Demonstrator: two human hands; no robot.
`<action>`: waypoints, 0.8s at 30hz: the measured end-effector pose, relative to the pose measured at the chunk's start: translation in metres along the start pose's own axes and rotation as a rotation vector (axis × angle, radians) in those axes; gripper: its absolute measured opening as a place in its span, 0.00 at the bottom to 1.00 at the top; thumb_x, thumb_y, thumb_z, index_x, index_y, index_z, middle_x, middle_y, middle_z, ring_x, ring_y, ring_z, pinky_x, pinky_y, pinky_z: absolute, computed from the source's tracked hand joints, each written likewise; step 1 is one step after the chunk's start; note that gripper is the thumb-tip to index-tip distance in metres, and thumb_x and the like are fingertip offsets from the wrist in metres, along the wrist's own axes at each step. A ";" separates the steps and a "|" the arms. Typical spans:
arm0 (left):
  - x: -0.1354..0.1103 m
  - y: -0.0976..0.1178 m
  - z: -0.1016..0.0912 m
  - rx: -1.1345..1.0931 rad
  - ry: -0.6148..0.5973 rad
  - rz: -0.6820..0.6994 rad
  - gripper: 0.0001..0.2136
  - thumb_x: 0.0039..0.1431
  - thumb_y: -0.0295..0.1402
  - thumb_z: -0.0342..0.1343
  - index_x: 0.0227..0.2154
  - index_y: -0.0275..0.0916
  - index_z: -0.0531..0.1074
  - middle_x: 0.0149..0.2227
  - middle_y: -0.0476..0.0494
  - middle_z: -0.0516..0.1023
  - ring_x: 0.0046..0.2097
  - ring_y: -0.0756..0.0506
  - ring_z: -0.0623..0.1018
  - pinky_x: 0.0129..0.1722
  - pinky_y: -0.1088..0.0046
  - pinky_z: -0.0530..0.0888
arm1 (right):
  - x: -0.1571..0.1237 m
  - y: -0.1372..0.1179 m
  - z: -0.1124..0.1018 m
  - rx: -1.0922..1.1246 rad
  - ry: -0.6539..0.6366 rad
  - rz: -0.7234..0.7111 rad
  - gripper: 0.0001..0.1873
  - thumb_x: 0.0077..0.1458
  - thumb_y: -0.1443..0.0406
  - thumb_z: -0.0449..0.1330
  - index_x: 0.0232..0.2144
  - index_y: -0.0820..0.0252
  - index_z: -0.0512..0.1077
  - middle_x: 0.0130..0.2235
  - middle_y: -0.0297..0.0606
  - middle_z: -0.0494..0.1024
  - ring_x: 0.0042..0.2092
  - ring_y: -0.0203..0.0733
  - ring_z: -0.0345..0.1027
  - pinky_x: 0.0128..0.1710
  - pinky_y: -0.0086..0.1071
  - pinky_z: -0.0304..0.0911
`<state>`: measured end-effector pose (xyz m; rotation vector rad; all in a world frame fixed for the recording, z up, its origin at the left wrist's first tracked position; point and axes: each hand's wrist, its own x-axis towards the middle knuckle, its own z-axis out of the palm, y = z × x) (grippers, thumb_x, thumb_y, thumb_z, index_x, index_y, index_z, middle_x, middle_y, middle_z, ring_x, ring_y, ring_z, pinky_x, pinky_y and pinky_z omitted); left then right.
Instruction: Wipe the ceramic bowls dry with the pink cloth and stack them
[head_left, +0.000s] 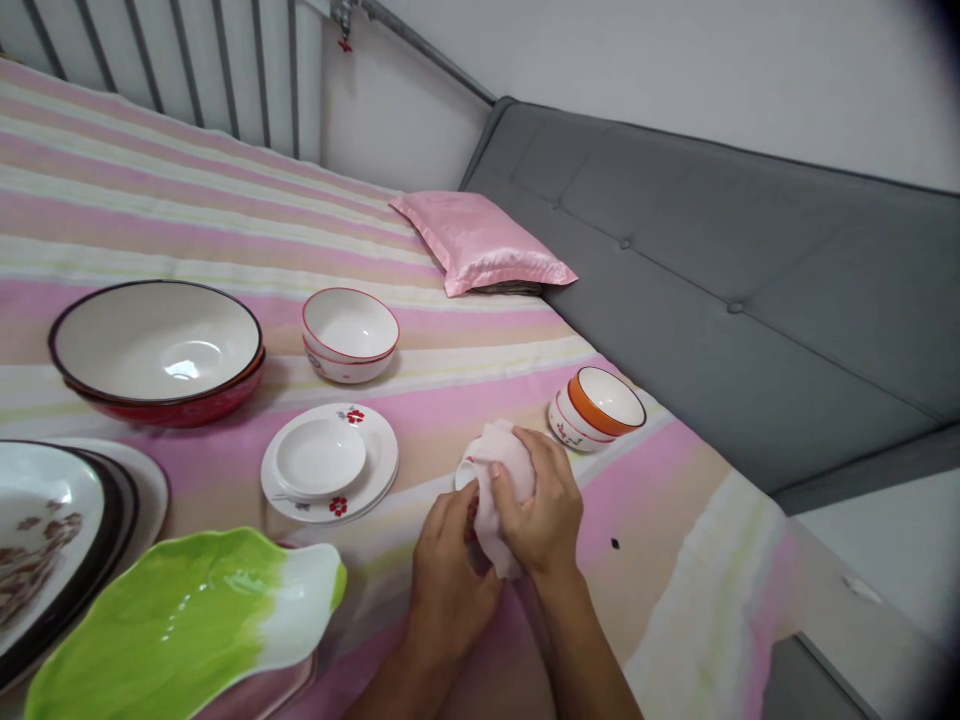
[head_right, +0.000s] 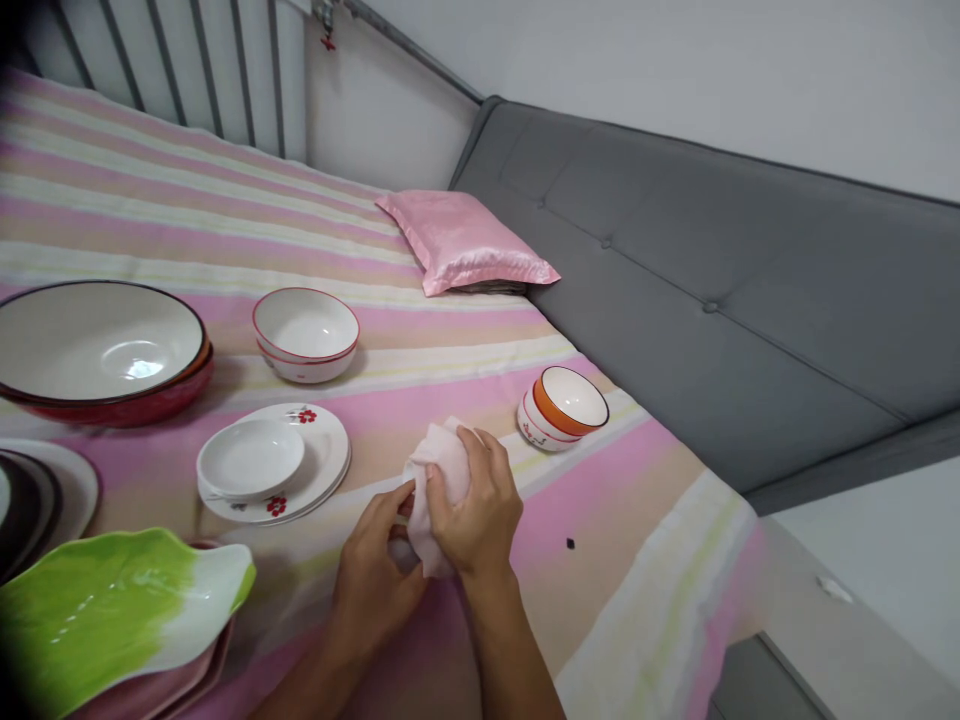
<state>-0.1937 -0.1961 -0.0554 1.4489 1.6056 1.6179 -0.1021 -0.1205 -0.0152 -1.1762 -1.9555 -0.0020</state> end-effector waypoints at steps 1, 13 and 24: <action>0.001 -0.001 0.000 -0.012 0.020 -0.014 0.27 0.42 0.21 0.52 0.50 0.36 0.65 0.40 0.41 0.72 0.40 0.43 0.73 0.35 0.67 0.76 | -0.001 0.000 0.001 0.007 0.006 -0.014 0.23 0.55 0.58 0.56 0.51 0.62 0.69 0.51 0.48 0.72 0.52 0.49 0.67 0.48 0.41 0.67; 0.009 -0.023 -0.005 0.180 0.114 -0.044 0.37 0.40 0.24 0.54 0.59 0.32 0.57 0.60 0.30 0.63 0.61 0.34 0.64 0.57 0.52 0.68 | -0.006 0.011 0.009 0.092 0.051 -0.075 0.29 0.53 0.57 0.58 0.54 0.65 0.65 0.51 0.50 0.75 0.51 0.51 0.70 0.47 0.41 0.69; 0.015 -0.028 -0.011 -0.036 0.036 -0.149 0.30 0.43 0.26 0.56 0.54 0.35 0.62 0.50 0.37 0.70 0.49 0.41 0.73 0.50 0.59 0.72 | -0.008 0.004 0.008 0.105 -0.012 0.101 0.30 0.51 0.51 0.58 0.52 0.63 0.66 0.43 0.47 0.78 0.41 0.53 0.75 0.37 0.42 0.71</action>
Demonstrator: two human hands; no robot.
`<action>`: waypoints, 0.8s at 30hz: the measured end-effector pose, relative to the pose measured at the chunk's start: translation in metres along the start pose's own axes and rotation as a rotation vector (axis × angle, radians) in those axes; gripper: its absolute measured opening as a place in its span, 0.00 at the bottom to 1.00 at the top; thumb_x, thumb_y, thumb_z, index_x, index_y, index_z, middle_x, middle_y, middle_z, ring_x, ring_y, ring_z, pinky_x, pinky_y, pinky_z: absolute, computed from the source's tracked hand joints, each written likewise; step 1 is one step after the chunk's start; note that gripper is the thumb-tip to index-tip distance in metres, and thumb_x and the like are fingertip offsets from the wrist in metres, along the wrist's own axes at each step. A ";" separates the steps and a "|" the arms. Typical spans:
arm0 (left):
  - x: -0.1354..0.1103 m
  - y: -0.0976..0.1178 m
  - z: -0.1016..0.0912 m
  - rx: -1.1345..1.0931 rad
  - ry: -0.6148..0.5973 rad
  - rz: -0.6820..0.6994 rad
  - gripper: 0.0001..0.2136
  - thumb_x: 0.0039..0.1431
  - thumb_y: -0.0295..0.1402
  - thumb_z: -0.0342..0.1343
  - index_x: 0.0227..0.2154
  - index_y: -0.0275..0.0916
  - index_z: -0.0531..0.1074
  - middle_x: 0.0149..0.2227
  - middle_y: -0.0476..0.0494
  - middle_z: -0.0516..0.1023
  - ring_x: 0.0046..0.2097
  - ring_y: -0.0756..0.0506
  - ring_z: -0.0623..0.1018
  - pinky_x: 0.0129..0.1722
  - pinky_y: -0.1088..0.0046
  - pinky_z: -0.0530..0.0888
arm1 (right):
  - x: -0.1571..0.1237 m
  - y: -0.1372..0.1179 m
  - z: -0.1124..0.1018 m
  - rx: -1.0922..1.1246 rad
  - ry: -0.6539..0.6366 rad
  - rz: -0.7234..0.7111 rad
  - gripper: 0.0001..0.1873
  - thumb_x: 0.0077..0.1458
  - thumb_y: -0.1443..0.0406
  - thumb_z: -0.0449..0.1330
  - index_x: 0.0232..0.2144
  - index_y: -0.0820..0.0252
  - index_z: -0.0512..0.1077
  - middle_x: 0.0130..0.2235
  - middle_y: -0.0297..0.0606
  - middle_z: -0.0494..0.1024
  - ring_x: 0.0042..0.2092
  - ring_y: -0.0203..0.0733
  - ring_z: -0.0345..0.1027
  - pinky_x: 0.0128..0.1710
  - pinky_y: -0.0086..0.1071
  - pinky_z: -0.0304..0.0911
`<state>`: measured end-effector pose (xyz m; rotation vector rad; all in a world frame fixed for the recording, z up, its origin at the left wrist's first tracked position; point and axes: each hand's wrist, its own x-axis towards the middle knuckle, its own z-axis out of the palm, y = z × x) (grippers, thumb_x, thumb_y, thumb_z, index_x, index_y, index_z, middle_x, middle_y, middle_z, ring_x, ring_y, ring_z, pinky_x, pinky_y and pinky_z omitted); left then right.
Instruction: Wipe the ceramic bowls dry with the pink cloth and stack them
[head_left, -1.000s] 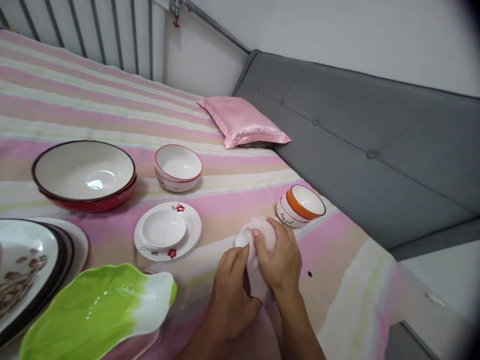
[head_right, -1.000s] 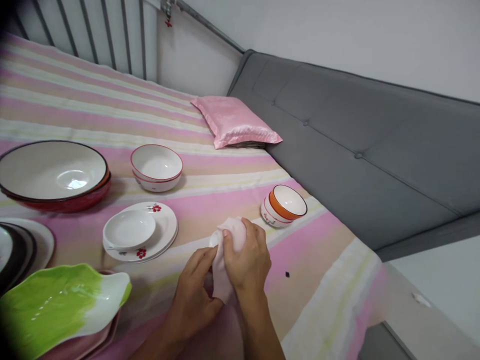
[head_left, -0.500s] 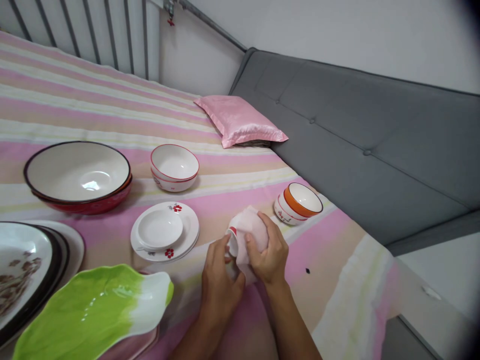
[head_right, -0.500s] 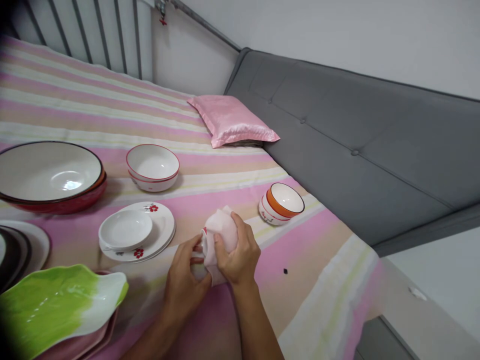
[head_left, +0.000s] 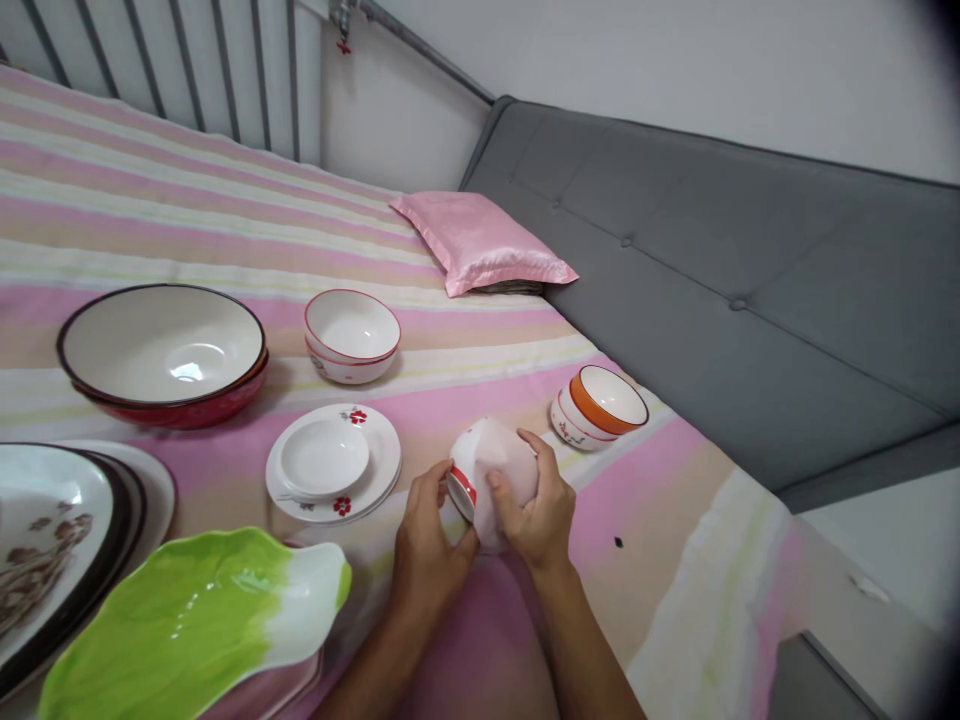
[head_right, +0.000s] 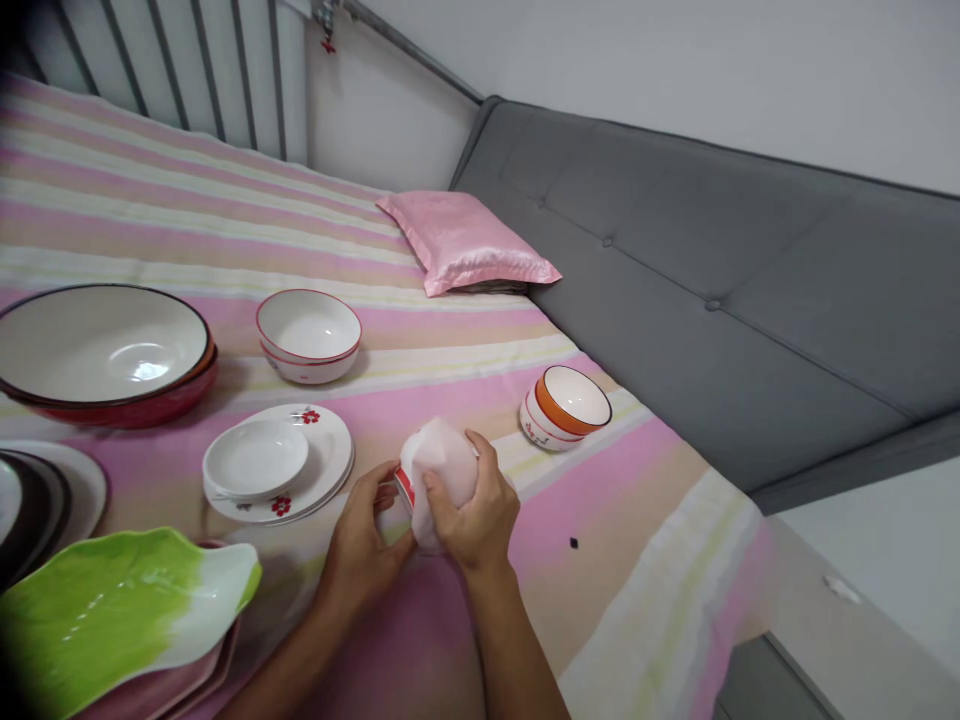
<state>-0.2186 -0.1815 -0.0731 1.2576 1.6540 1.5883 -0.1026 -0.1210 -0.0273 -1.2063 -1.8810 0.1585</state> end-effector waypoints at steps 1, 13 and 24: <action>0.000 0.000 0.000 -0.004 0.007 -0.023 0.30 0.42 0.26 0.57 0.53 0.35 0.62 0.49 0.37 0.70 0.48 0.41 0.73 0.49 0.59 0.72 | 0.000 0.000 0.001 0.000 0.004 0.013 0.29 0.51 0.51 0.58 0.51 0.63 0.67 0.42 0.47 0.79 0.40 0.53 0.75 0.36 0.43 0.70; -0.004 0.019 0.005 -0.115 0.048 -0.334 0.27 0.39 0.32 0.63 0.44 0.37 0.60 0.41 0.39 0.73 0.41 0.41 0.78 0.42 0.60 0.75 | -0.002 0.002 0.007 0.024 0.044 -0.264 0.26 0.56 0.56 0.57 0.53 0.63 0.64 0.46 0.49 0.72 0.47 0.50 0.67 0.44 0.43 0.67; -0.005 0.019 0.006 -0.248 0.105 -0.385 0.25 0.40 0.37 0.66 0.38 0.40 0.60 0.42 0.37 0.75 0.45 0.38 0.79 0.45 0.59 0.75 | 0.001 0.008 0.009 0.105 -0.040 -0.164 0.20 0.59 0.54 0.52 0.46 0.61 0.65 0.40 0.44 0.73 0.41 0.47 0.68 0.41 0.40 0.65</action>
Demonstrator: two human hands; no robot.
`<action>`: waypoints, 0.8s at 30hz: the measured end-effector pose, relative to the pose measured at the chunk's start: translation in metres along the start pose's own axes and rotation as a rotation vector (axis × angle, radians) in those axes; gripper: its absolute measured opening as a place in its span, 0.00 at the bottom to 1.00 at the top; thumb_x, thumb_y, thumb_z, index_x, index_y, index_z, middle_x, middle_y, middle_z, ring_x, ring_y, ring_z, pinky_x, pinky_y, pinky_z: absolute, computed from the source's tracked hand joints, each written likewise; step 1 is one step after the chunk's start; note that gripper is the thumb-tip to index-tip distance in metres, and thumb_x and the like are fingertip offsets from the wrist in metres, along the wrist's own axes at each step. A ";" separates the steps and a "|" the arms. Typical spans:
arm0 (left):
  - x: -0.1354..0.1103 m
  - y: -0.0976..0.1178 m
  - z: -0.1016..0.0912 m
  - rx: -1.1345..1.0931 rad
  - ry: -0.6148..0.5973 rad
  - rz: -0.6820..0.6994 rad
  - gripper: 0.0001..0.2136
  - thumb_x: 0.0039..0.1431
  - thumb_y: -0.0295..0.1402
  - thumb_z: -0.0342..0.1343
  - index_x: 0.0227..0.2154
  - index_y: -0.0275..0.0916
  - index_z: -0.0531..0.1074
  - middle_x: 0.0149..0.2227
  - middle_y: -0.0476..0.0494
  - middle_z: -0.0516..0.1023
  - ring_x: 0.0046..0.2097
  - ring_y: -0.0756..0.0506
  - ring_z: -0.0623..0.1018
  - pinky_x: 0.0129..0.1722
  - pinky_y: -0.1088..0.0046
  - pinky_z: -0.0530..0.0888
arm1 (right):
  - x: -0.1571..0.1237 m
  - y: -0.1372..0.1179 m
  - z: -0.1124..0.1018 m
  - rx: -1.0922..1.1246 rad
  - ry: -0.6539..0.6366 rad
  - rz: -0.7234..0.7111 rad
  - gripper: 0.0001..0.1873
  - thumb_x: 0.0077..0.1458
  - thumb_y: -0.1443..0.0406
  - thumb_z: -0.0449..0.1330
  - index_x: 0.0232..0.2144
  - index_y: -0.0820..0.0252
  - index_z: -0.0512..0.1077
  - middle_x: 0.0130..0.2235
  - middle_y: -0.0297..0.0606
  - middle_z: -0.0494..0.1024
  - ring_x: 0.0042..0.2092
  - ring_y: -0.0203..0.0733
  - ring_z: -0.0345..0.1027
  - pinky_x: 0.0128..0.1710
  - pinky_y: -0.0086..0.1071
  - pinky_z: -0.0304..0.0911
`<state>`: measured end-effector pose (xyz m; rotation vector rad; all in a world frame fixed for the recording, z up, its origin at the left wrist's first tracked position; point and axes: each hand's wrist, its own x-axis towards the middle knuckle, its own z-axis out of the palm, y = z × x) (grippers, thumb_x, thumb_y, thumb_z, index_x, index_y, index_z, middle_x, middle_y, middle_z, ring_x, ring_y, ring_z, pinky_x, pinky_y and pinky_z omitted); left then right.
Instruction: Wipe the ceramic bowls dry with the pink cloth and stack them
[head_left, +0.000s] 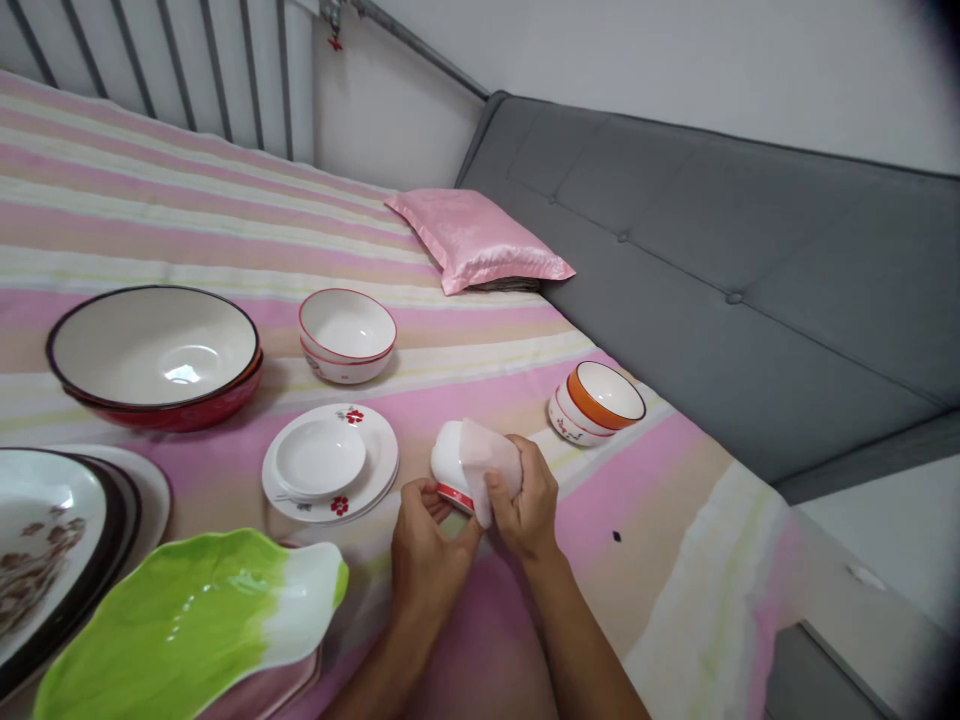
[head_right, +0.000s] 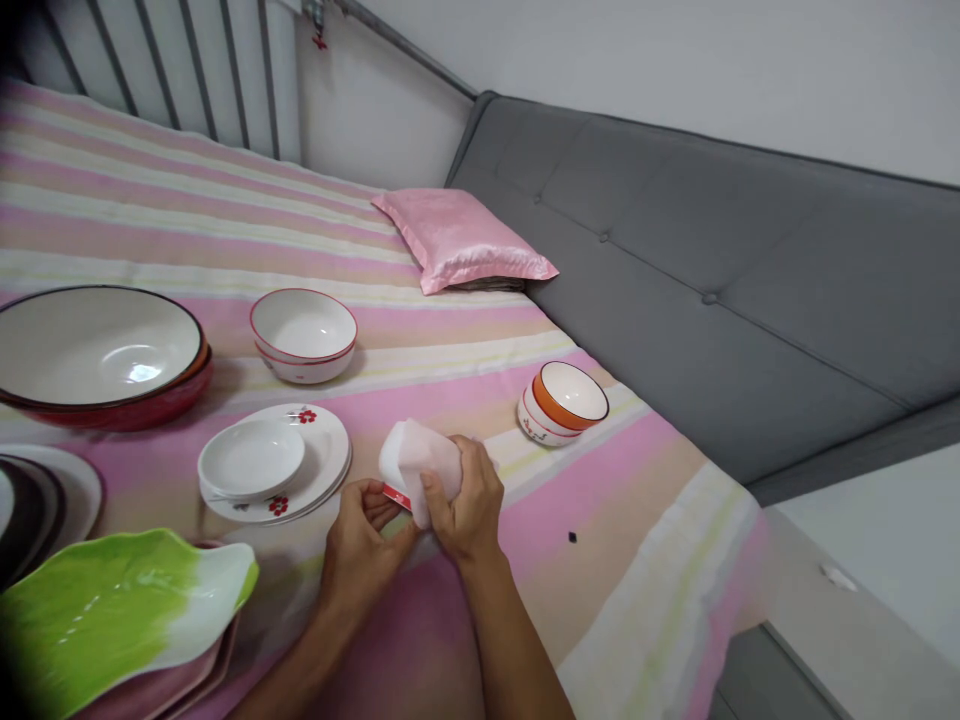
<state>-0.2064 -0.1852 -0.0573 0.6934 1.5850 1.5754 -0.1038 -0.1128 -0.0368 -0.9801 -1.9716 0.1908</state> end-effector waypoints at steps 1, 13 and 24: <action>0.000 -0.001 0.000 -0.018 0.003 0.005 0.24 0.40 0.37 0.66 0.38 0.40 0.59 0.41 0.37 0.75 0.45 0.38 0.79 0.45 0.59 0.75 | 0.000 0.001 0.000 0.013 -0.011 0.001 0.20 0.58 0.53 0.52 0.46 0.61 0.65 0.40 0.43 0.73 0.41 0.47 0.68 0.41 0.40 0.65; 0.005 0.003 -0.001 -0.192 -0.035 -0.038 0.23 0.38 0.34 0.66 0.35 0.39 0.61 0.32 0.45 0.76 0.38 0.42 0.81 0.42 0.62 0.77 | -0.001 0.007 -0.004 0.108 0.053 0.112 0.24 0.50 0.49 0.59 0.41 0.60 0.67 0.33 0.37 0.75 0.31 0.42 0.69 0.29 0.33 0.66; -0.013 0.001 0.005 0.160 -0.149 0.120 0.26 0.41 0.32 0.64 0.45 0.40 0.64 0.32 0.49 0.76 0.33 0.45 0.79 0.38 0.66 0.78 | 0.012 -0.013 -0.025 -0.039 0.098 0.334 0.20 0.53 0.53 0.58 0.44 0.58 0.71 0.43 0.41 0.78 0.43 0.48 0.72 0.41 0.38 0.66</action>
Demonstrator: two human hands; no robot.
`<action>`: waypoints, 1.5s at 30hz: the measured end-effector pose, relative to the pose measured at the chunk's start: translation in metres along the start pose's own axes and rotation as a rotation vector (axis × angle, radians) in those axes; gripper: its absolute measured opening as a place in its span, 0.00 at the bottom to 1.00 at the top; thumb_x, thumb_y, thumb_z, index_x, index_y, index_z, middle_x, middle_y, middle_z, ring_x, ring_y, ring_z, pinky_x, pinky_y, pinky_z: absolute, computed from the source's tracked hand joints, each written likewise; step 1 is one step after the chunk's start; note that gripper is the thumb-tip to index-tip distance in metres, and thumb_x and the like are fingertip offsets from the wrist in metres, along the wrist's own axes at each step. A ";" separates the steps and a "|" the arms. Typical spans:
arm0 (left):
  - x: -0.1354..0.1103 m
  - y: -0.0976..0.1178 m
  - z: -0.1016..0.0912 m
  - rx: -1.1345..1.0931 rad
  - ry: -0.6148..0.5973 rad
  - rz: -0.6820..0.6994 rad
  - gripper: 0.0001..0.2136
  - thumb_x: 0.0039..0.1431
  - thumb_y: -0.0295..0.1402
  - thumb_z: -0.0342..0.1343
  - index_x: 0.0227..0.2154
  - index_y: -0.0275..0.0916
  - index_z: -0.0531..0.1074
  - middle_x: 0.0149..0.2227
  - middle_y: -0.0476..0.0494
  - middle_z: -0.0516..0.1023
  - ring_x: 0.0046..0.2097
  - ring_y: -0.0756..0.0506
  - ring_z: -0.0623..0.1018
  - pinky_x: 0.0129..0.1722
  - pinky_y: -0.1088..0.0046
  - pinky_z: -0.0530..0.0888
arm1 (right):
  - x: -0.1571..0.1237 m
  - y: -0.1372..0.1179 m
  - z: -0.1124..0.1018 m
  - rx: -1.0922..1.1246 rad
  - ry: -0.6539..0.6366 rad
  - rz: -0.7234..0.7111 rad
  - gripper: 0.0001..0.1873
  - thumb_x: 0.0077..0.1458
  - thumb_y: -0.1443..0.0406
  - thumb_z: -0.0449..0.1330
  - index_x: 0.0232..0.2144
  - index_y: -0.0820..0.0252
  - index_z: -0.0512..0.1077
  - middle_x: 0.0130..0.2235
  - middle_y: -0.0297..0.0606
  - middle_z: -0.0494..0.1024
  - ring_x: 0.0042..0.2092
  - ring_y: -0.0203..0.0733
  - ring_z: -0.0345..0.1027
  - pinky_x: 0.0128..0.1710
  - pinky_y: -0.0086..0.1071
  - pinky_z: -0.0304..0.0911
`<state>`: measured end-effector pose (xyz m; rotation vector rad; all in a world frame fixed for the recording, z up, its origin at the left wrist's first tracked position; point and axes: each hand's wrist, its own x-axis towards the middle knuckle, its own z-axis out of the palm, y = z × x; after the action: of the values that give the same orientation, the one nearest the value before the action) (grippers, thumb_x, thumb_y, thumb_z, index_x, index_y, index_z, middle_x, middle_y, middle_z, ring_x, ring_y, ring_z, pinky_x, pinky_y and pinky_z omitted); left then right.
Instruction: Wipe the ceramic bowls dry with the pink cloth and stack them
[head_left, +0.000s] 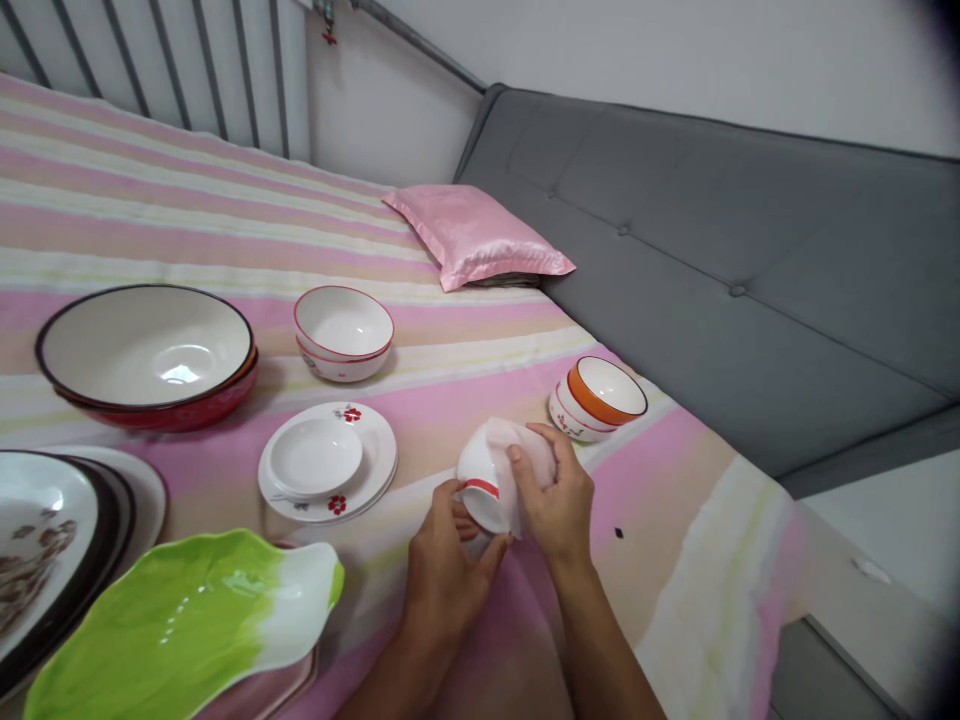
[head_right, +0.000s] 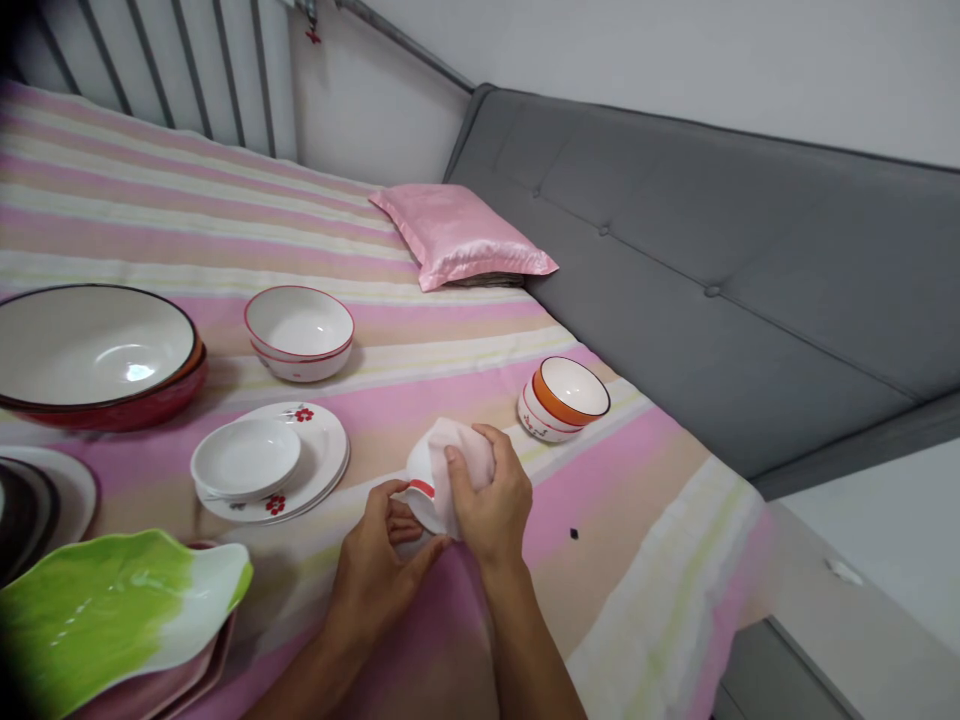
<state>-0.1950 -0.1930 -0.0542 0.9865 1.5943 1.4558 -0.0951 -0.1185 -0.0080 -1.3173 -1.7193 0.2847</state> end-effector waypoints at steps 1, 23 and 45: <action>0.001 -0.001 0.000 0.004 0.004 -0.004 0.26 0.42 0.32 0.64 0.46 0.40 0.64 0.32 0.48 0.76 0.33 0.45 0.79 0.38 0.65 0.78 | -0.001 0.000 0.003 -0.013 0.008 -0.035 0.20 0.54 0.53 0.58 0.45 0.58 0.71 0.44 0.42 0.78 0.45 0.49 0.72 0.43 0.40 0.66; 0.015 -0.009 -0.003 -0.243 0.103 -0.117 0.25 0.43 0.36 0.64 0.43 0.38 0.62 0.32 0.46 0.76 0.32 0.46 0.79 0.33 0.69 0.77 | -0.014 0.022 0.034 0.099 -0.014 -0.173 0.35 0.51 0.50 0.60 0.56 0.61 0.59 0.52 0.49 0.70 0.52 0.52 0.66 0.47 0.43 0.66; 0.021 -0.006 -0.008 -0.448 0.147 -0.203 0.29 0.38 0.43 0.66 0.42 0.37 0.62 0.27 0.48 0.74 0.30 0.46 0.77 0.31 0.71 0.74 | -0.016 0.019 0.022 0.149 -0.064 -0.282 0.33 0.61 0.54 0.49 0.65 0.57 0.47 0.63 0.49 0.55 0.63 0.53 0.50 0.59 0.52 0.53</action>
<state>-0.2115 -0.1773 -0.0602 0.4575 1.3346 1.6702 -0.0999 -0.1171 -0.0413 -0.9539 -1.8728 0.2883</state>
